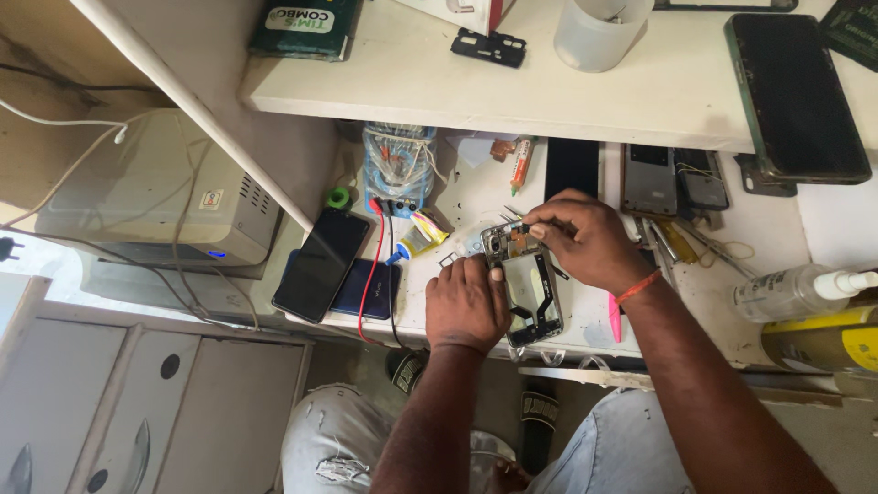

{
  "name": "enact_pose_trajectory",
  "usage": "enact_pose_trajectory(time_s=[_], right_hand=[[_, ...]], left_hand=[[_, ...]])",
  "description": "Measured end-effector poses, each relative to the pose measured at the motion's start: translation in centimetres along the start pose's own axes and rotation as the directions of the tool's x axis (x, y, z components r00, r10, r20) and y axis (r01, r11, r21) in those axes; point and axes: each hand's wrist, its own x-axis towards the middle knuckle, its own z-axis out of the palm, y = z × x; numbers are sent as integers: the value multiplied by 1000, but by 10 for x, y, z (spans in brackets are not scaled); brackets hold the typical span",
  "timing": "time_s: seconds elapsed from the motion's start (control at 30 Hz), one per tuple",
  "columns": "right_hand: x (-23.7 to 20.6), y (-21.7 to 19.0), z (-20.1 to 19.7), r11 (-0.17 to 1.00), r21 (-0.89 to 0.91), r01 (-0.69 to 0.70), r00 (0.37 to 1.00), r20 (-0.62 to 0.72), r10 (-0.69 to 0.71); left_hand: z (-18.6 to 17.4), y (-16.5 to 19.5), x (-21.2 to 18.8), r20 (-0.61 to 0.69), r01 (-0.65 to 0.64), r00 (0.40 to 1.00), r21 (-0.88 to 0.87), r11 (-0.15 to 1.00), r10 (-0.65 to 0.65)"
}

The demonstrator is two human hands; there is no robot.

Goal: The person holds multimeter probes against a disassembled phone motherboard on the workbench, probing components and repositioning the board and probes repeatedly. They then set the probes aside, pick up the phone chassis, and use tweezers to work on the phone's internal parts.

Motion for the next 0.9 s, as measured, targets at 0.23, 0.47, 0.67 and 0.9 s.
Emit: enact_pose_trajectory(time_s=[0.23,0.47,0.67,0.9], right_hand=[[1,6,2,996,79,-42,999,21,41],[2,11,3,993,60,-97,995,37,95],[3,17,6,984,94,-149,988,56,144],[2,23,9,976,119,-180,983,57,174]], left_hand=[[-1,1,1,1,0,1000,-10,1000,0],[-1,0,1,-7,-3,1000,0,1000,3],[-2,0,0,10,6,1000,-9,1000,-6],[-2,0,0,8,8,1000,-3,1000,-8]])
